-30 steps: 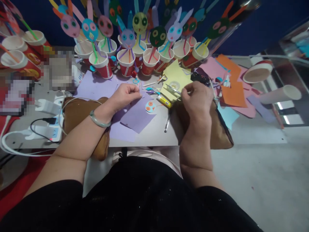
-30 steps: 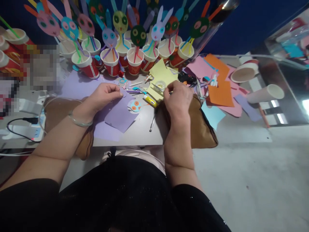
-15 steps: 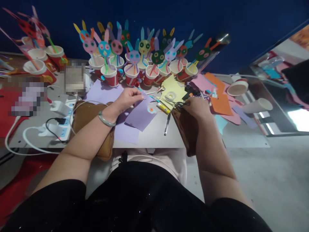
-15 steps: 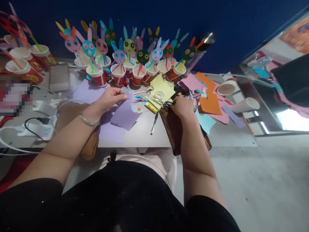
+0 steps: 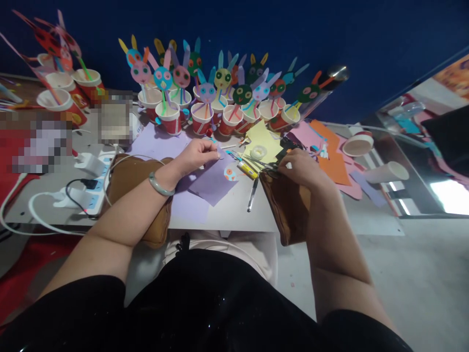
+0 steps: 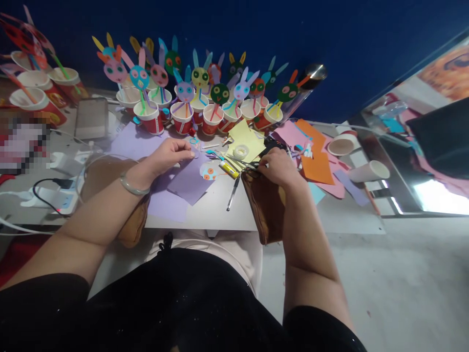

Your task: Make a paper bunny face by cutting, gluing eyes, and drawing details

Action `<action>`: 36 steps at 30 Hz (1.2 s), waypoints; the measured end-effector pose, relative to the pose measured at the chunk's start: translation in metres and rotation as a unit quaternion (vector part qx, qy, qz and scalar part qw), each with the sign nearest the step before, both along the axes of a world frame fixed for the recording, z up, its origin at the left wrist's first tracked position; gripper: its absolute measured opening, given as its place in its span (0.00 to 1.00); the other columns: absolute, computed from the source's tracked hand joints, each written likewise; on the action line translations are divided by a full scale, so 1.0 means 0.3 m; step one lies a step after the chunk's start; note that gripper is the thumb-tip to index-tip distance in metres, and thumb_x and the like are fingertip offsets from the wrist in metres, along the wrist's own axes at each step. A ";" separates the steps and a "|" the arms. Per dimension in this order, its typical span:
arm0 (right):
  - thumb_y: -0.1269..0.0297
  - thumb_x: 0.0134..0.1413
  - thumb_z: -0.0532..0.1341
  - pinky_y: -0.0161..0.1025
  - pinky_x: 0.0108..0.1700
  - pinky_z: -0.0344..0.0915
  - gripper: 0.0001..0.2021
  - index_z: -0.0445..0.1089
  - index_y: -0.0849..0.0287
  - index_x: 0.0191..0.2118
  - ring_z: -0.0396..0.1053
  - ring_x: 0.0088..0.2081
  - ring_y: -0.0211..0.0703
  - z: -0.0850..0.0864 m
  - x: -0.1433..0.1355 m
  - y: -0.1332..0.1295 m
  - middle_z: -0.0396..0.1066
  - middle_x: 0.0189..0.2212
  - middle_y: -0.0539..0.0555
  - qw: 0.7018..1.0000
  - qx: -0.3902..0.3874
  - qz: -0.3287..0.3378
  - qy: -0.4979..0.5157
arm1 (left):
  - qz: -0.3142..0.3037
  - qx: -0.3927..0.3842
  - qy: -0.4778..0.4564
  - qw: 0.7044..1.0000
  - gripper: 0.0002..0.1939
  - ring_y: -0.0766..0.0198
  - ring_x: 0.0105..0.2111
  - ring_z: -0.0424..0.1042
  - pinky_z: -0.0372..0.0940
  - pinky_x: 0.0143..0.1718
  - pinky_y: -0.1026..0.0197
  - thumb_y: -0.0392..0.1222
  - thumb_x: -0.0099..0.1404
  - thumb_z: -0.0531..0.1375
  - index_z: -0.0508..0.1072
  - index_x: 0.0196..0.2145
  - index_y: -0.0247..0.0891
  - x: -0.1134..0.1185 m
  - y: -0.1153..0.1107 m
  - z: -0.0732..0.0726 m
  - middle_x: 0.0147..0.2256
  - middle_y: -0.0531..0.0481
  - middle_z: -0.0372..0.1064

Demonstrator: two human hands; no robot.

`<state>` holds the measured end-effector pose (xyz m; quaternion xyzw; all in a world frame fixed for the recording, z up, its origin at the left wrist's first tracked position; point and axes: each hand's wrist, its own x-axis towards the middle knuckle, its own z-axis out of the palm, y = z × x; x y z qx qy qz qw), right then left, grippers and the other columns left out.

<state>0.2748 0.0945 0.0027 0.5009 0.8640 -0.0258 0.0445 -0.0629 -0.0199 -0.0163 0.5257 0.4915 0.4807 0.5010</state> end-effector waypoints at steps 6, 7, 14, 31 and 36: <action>0.46 0.55 0.70 0.45 0.44 0.69 0.15 0.75 0.54 0.34 0.73 0.39 0.49 0.113 0.079 -0.063 0.78 0.39 0.56 0.919 -0.177 -0.007 0.353 | -0.029 0.012 0.002 1.000 0.16 0.73 0.21 0.58 0.50 0.23 0.66 0.45 0.53 0.72 0.69 0.21 0.37 -0.007 -0.001 0.005 0.18 0.57 0.61; 0.43 0.52 0.72 0.44 0.42 0.69 0.18 0.75 0.53 0.33 0.72 0.38 0.47 0.118 0.067 -0.079 0.78 0.38 0.55 0.881 -0.198 -0.011 0.430 | -0.037 0.013 -0.001 0.999 0.17 0.72 0.21 0.58 0.51 0.24 0.66 0.46 0.53 0.72 0.70 0.21 0.36 -0.008 -0.001 0.006 0.19 0.57 0.62; 0.47 0.45 0.78 0.37 0.35 0.68 0.20 0.78 0.56 0.36 0.69 0.33 0.39 -0.012 -0.227 -0.206 0.77 0.36 0.54 0.716 -0.379 -0.046 0.584 | -0.112 0.110 -0.018 0.987 0.16 0.52 0.52 0.77 0.69 0.52 0.53 0.51 0.54 0.77 0.82 0.25 0.37 -0.005 -0.010 0.009 0.51 0.39 0.80; 0.43 0.41 0.80 0.32 0.31 0.69 0.25 0.76 0.60 0.31 0.66 0.26 0.33 -0.087 -0.367 -0.277 0.70 0.25 0.47 0.611 -0.549 -0.027 0.570 | -0.123 0.078 -0.007 0.989 0.21 0.56 0.41 0.80 0.72 0.43 0.58 0.56 0.55 0.76 0.79 0.24 0.35 0.000 -0.018 0.007 0.40 0.40 0.83; 0.52 0.55 0.74 0.30 0.28 0.67 0.17 0.69 0.55 0.29 0.65 0.26 0.32 -0.098 -0.190 -0.163 0.70 0.29 0.47 0.568 -0.205 -0.146 0.784 | -0.141 0.096 0.001 0.985 0.18 0.51 0.49 0.80 0.71 0.49 0.54 0.53 0.59 0.75 0.79 0.25 0.36 -0.012 -0.015 0.013 0.48 0.38 0.83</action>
